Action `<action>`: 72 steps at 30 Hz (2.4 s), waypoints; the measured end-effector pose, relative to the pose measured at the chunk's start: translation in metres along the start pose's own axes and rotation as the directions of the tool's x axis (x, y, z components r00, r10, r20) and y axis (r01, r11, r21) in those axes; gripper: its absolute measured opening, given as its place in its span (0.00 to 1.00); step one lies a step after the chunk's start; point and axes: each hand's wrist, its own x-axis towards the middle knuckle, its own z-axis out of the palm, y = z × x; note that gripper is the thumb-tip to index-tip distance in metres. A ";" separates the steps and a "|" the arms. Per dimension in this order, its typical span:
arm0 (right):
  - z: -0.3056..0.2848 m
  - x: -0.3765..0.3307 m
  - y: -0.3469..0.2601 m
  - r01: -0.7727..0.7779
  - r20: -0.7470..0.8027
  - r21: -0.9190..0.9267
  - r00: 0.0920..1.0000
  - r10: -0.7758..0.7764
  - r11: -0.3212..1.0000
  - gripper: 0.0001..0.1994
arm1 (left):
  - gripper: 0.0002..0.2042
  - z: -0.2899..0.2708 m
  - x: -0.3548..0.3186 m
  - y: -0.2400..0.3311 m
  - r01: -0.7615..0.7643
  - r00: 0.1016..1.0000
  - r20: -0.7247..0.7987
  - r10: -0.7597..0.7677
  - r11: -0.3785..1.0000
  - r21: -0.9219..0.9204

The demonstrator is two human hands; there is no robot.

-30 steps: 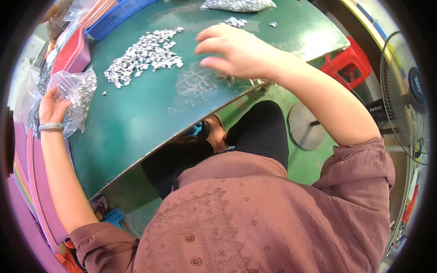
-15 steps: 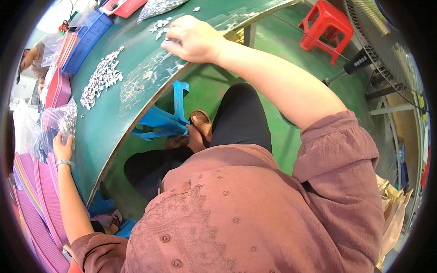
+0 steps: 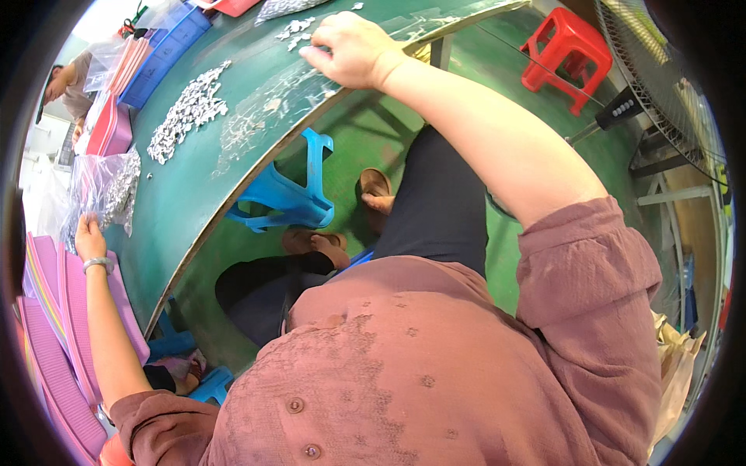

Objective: The person sorts through a pile of small metal hardware components on a table, picking them up one by one and grouping them together.

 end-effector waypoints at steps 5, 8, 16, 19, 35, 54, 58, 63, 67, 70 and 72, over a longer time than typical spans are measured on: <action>-0.013 0.003 -0.011 -0.028 0.076 0.055 0.997 0.024 0.998 0.11 | 0.15 0.002 0.018 -0.032 0.060 0.996 -0.056 -0.064 0.996 -0.067; -0.013 0.002 -0.010 -0.012 0.091 0.046 0.996 0.008 0.999 0.11 | 0.13 0.005 0.020 -0.018 0.042 0.990 -0.131 -0.061 0.988 -0.147; -0.019 0.003 -0.016 -0.010 0.074 0.046 0.997 0.007 0.999 0.10 | 0.20 -0.025 -0.003 0.057 -0.053 0.968 0.247 0.050 0.999 0.005; -0.026 0.000 -0.015 -0.044 0.064 0.028 0.997 0.042 0.999 0.10 | 0.25 -0.032 -0.004 0.090 -0.140 0.975 0.200 0.093 0.962 0.233; -0.007 -0.004 -0.019 -0.026 -0.114 0.068 0.993 0.033 0.997 0.12 | 0.34 -0.058 -0.070 0.261 -0.377 0.865 0.323 0.385 0.922 -0.089; -0.020 0.000 -0.019 -0.046 0.031 0.035 0.998 0.045 0.998 0.10 | 0.31 -0.108 -0.194 0.249 -0.012 0.914 0.386 0.126 0.959 -0.284; -0.017 0.001 -0.020 -0.056 0.045 0.026 0.997 0.055 0.998 0.09 | 0.31 -0.101 -0.193 0.247 0.026 0.906 0.410 0.103 0.955 -0.296; -0.017 0.000 -0.020 -0.063 0.056 0.018 0.997 0.062 0.998 0.09 | 0.31 -0.093 -0.193 0.246 0.032 0.904 0.413 0.107 0.949 -0.314; -0.018 0.001 -0.019 -0.061 0.054 0.033 0.997 0.059 0.998 0.09 | 0.31 -0.093 -0.196 0.242 0.048 0.906 0.414 0.089 0.950 -0.309; -0.018 0.001 -0.019 -0.059 0.055 0.034 0.997 0.057 0.998 0.09 | 0.31 -0.093 -0.197 0.241 0.060 0.906 0.416 0.078 0.949 -0.309; -0.018 0.002 -0.019 -0.056 0.055 0.033 0.997 0.054 0.998 0.09 | 0.31 -0.092 -0.197 0.242 0.061 0.905 0.418 0.078 0.949 -0.308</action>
